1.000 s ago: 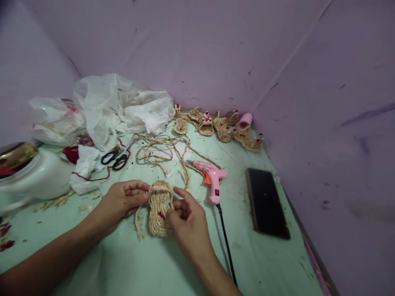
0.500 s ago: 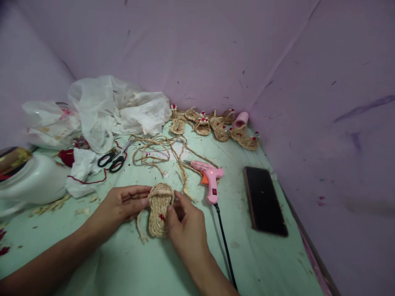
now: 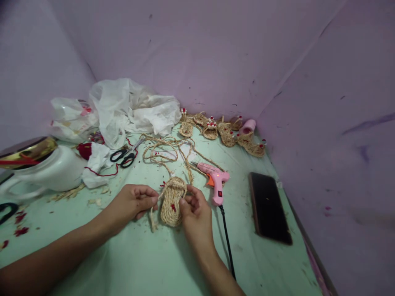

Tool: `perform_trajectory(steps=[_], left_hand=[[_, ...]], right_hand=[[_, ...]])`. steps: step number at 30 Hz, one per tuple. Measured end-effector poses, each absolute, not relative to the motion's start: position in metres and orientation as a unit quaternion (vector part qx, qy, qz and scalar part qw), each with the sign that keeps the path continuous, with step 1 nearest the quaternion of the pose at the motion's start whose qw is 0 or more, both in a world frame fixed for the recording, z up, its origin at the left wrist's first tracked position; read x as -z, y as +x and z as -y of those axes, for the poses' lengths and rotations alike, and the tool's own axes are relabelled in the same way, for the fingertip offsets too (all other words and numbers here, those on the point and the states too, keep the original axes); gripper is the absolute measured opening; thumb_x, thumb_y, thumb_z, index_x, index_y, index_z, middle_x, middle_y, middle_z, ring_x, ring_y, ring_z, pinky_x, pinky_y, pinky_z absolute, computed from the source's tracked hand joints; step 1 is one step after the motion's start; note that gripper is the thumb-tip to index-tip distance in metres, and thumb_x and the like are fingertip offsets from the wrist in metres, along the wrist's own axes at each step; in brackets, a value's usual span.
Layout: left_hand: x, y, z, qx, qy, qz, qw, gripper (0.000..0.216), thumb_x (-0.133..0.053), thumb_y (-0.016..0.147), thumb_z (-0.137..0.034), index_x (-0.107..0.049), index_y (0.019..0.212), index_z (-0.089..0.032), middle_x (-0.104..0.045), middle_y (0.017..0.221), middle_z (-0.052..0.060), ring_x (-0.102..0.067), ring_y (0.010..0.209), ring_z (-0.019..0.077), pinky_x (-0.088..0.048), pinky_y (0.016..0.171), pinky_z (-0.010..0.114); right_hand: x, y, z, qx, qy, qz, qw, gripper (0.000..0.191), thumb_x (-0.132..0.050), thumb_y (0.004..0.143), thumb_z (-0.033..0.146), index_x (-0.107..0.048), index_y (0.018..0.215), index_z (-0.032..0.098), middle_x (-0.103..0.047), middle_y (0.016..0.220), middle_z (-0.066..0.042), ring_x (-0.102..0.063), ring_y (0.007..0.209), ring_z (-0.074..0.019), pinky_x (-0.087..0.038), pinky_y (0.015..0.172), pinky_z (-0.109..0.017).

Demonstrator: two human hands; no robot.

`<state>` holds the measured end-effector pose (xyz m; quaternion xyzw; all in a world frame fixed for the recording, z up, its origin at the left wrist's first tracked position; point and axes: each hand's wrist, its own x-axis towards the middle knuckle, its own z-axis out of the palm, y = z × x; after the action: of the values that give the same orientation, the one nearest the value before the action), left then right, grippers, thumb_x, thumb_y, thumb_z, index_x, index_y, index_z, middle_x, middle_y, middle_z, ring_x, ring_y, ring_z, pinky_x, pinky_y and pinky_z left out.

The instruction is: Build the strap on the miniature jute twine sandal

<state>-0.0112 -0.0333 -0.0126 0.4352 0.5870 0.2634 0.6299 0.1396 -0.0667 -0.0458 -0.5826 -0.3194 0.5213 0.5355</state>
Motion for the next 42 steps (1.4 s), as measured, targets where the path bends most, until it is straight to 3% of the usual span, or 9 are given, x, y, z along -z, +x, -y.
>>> perform_trajectory(steps=[4,10,13,18,24,30,33,36,42], left_hand=[[0.006,-0.014,0.033,-0.293,0.442,-0.592,0.607,0.015,-0.061,0.059,-0.025,-0.057,0.062,-0.011,-0.057,0.049,-0.001,-0.033,0.034,0.0028,-0.021,0.035,0.017],[-0.002,-0.018,0.037,-0.283,0.463,-0.603,0.585,0.01,-0.058,0.059,-0.022,-0.056,0.061,-0.012,-0.053,0.044,-0.004,-0.036,0.034,0.004,-0.026,0.035,0.017],[-0.003,-0.015,0.04,-0.268,0.454,-0.598,0.603,0.011,-0.058,0.06,-0.023,-0.054,0.062,-0.013,-0.053,0.046,-0.004,-0.036,0.033,0.0032,-0.025,0.033,0.016],[0.007,-0.004,0.051,-0.25,0.4,-0.561,0.681,0.013,-0.057,0.062,-0.024,-0.049,0.068,-0.016,-0.048,0.039,-0.007,-0.033,0.028,0.0034,-0.021,0.029,0.015],[0.019,0.003,0.06,-0.262,0.448,-0.507,0.688,0.01,-0.047,0.071,-0.027,-0.041,0.075,-0.02,-0.043,0.035,-0.01,-0.034,0.028,0.0055,-0.025,0.03,0.015],[0.023,-0.005,0.048,-0.221,0.532,-0.598,0.557,0.011,-0.049,0.07,-0.028,-0.047,0.067,-0.018,-0.051,0.05,-0.005,-0.043,0.036,0.0072,-0.028,0.037,0.019],[0.03,-0.003,0.043,-0.164,0.605,-0.62,0.472,0.027,-0.048,0.071,-0.039,-0.053,0.057,-0.016,-0.049,0.047,-0.002,-0.041,0.041,0.0086,-0.025,0.04,0.02],[0.036,0.002,0.041,-0.154,0.644,-0.632,0.402,0.027,-0.048,0.07,-0.036,-0.055,0.053,-0.016,-0.048,0.047,-0.002,-0.039,0.045,0.0094,-0.022,0.042,0.021],[0.041,0.004,0.039,-0.147,0.65,-0.63,0.399,0.02,-0.045,0.067,-0.025,-0.057,0.054,-0.015,-0.049,0.048,-0.002,-0.038,0.045,0.0086,-0.019,0.042,0.021]], right_hand=[[0.047,0.144,0.067,-0.498,-0.608,0.346,0.512,0.039,-0.064,0.063,0.029,-0.054,0.098,0.014,-0.059,0.057,0.002,-0.056,0.051,-0.0133,-0.042,0.048,-0.024],[0.037,0.163,0.072,-0.317,-0.712,0.538,0.321,0.028,-0.059,0.069,0.034,-0.065,0.091,0.018,-0.068,0.072,-0.006,-0.061,0.059,-0.02,-0.045,0.056,-0.031],[0.032,0.164,0.074,-0.28,-0.711,0.566,0.31,0.022,-0.056,0.072,0.034,-0.065,0.083,0.018,-0.068,0.07,-0.005,-0.058,0.057,-0.0189,-0.043,0.055,-0.03],[0.025,0.147,0.077,-0.399,-0.64,0.548,0.362,0.025,-0.053,0.076,0.036,-0.067,0.069,0.016,-0.065,0.061,-0.003,-0.056,0.056,-0.0158,-0.042,0.052,-0.025],[0.03,0.136,0.076,-0.556,-0.587,0.481,0.34,0.022,-0.065,0.065,0.03,-0.067,0.079,0.014,-0.063,0.061,-0.002,-0.053,0.052,-0.0125,-0.038,0.048,-0.023],[0.033,0.139,0.071,-0.546,-0.622,0.415,0.378,0.016,-0.065,0.06,0.027,-0.065,0.067,0.012,-0.055,0.051,0.002,-0.043,0.045,-0.0084,-0.033,0.043,-0.02],[0.032,0.14,0.069,-0.543,-0.623,0.397,0.399,0.016,-0.066,0.057,0.028,-0.063,0.061,0.013,-0.053,0.048,0.003,-0.041,0.043,-0.0075,-0.032,0.043,-0.02],[0.034,0.141,0.067,-0.573,-0.601,0.389,0.4,0.017,-0.068,0.056,0.028,-0.061,0.058,0.012,-0.052,0.046,0.003,-0.04,0.042,-0.0068,-0.03,0.042,-0.019],[0.037,0.15,0.068,-0.617,-0.556,0.41,0.377,0.017,-0.068,0.056,0.026,-0.057,0.055,0.013,-0.043,0.044,0.006,-0.034,0.043,-0.0062,-0.028,0.044,-0.02]])
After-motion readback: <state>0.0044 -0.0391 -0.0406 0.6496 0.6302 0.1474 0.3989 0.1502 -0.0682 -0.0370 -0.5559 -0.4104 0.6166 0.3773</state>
